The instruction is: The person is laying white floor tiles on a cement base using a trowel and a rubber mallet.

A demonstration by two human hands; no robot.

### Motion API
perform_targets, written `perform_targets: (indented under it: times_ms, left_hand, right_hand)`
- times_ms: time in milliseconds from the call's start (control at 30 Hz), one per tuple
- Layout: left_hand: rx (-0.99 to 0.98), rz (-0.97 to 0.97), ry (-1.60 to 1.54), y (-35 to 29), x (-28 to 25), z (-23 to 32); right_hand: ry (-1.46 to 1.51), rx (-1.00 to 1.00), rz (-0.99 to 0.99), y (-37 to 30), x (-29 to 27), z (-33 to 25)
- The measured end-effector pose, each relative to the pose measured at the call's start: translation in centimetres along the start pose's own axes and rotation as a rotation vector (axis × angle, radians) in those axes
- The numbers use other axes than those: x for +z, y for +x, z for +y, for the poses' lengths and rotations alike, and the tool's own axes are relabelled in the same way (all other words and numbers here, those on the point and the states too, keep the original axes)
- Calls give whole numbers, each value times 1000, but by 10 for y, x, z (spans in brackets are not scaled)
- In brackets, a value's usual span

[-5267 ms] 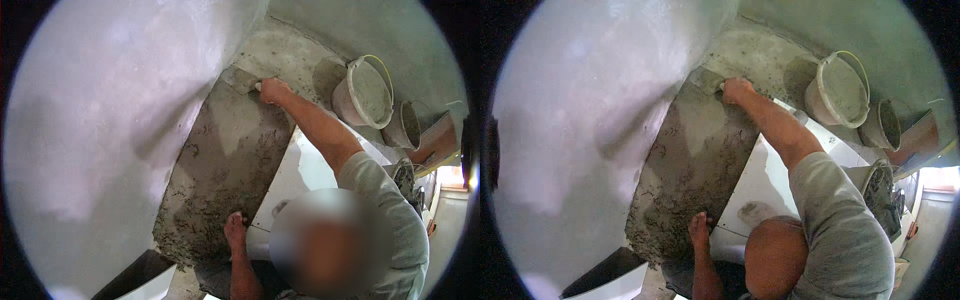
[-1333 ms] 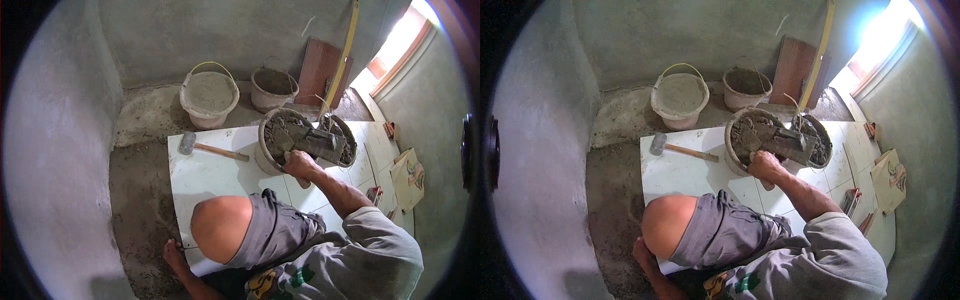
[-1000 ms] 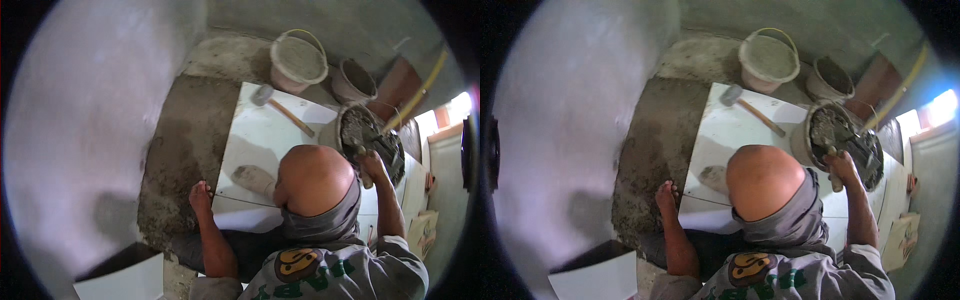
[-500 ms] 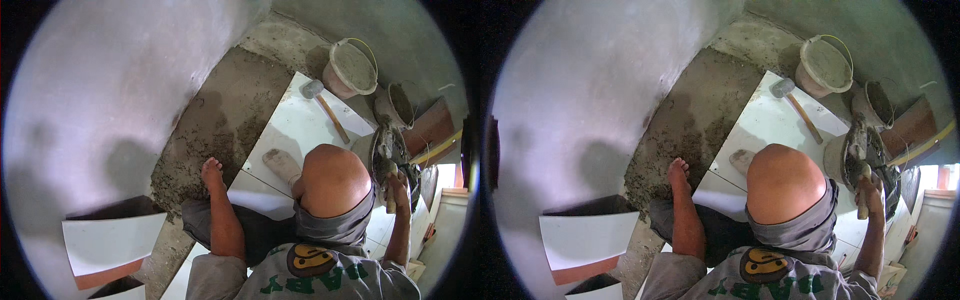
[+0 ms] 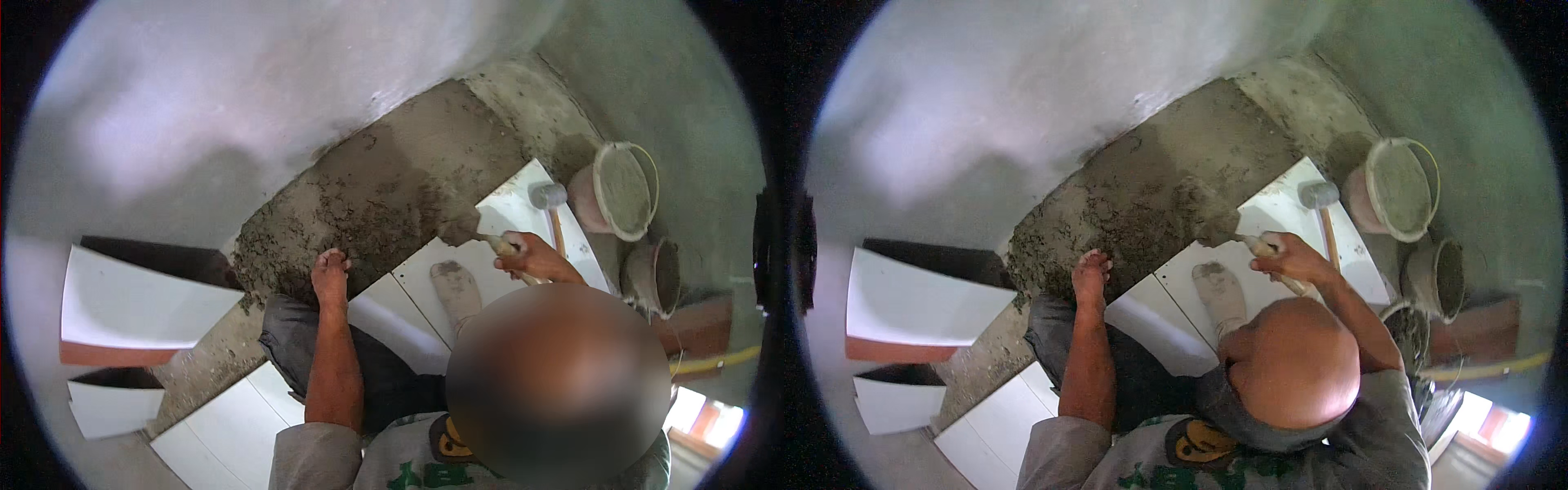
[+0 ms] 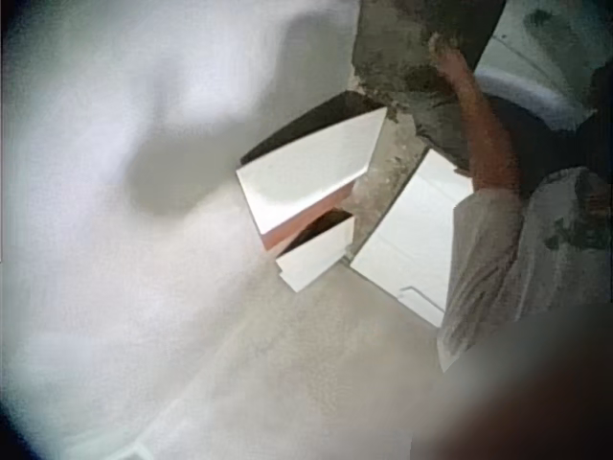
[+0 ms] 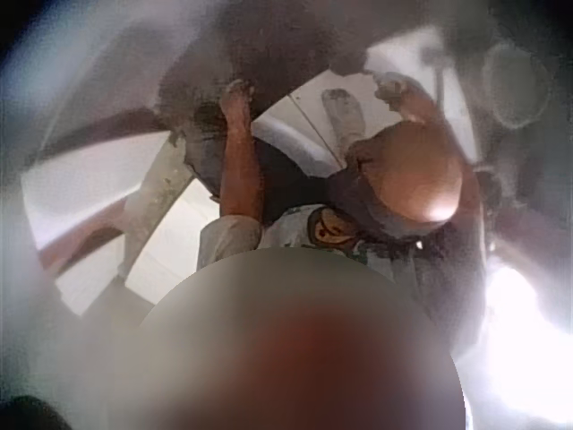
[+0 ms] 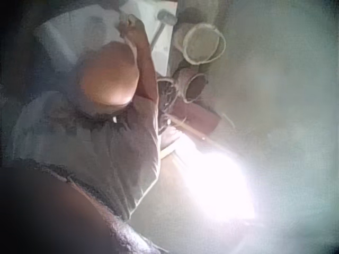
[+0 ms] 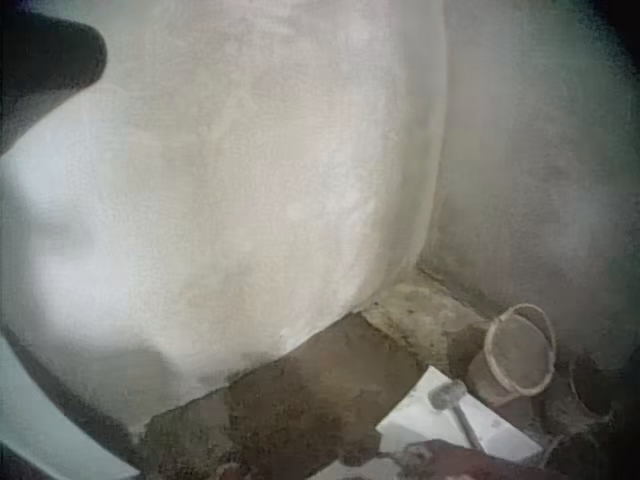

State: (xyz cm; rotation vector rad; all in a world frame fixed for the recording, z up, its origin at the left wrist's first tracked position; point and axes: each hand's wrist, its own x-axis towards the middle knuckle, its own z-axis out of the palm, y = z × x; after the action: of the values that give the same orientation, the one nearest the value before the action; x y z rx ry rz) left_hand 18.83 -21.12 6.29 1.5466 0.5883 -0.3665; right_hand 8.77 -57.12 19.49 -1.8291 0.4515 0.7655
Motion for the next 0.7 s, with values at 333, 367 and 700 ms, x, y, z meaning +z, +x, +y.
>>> perform_targets:
  times_ms: [333,367,700]
  left_hand:
    - [-104,172,216,-38,-32,-41]
    - [-46,175,328,-41,-31,-50]
    - [343,76,762,-49,20,-54]
  right_hand:
    - [-1106,-516,236,134,0,-11]
    - [-1103,-519,220,138,-3,-10]
    - [-982,-337,31,143,-13,-36]
